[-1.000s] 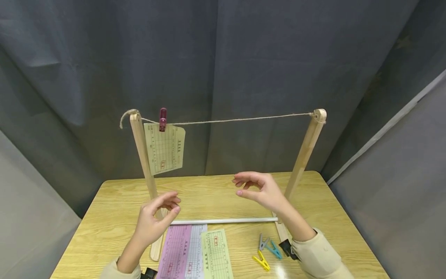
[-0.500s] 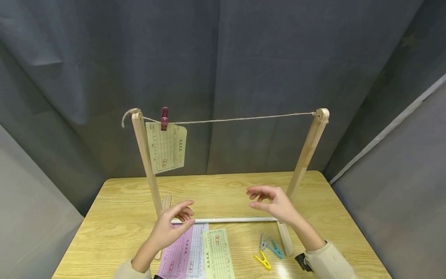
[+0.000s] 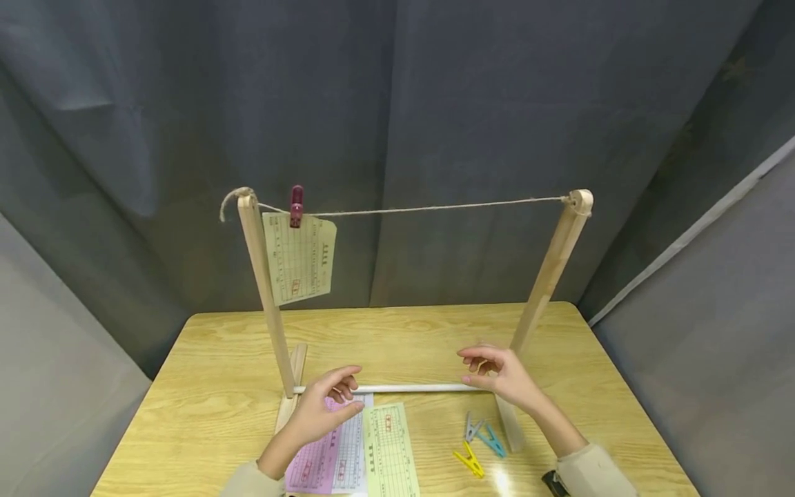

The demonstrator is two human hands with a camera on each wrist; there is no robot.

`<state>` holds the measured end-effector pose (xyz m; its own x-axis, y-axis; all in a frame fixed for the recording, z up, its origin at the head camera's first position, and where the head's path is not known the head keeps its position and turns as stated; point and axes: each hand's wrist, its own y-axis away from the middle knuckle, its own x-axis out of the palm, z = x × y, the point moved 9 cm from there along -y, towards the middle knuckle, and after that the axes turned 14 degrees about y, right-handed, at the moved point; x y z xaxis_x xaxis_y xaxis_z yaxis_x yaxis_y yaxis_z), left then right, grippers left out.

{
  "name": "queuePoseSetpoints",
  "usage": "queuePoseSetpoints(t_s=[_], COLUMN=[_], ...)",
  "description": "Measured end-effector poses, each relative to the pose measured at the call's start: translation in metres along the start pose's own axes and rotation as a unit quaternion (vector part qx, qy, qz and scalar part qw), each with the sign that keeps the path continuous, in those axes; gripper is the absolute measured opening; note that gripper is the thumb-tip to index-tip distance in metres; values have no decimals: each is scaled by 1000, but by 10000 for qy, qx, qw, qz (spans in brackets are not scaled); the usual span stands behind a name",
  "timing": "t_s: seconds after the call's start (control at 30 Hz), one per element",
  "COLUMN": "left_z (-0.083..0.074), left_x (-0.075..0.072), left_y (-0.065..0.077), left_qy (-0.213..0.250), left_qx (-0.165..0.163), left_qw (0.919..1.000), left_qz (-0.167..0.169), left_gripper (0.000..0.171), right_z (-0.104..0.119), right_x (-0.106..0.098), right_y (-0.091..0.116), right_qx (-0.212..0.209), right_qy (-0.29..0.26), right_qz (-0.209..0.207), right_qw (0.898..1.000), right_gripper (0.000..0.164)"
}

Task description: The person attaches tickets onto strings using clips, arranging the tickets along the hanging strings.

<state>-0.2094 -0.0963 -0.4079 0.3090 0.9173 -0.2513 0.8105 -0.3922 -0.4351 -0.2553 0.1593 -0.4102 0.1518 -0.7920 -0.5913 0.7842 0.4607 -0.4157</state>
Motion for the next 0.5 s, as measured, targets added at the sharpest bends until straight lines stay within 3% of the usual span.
queuePoseSetpoints(t_s=[0.17,0.37,0.5], left_z=[11,21,42], left_x=[4,4,4], left_y=[3,8,14], left_qy=[-282,-399,-416], left_qx=[-111,-257,-546], left_qw=[9995,9988,9976], left_qz=[88,79,13], left_gripper=[49,49,51], right_z=[-21,-39,-52], right_x=[5,10,12], right_y=[14,24,32], right_qx=[474,550,628], right_qy=[-134,-132,-184], right_qz=[159,58,15], right_qw=[9987,9984,9979], right_gripper=[33,35,33])
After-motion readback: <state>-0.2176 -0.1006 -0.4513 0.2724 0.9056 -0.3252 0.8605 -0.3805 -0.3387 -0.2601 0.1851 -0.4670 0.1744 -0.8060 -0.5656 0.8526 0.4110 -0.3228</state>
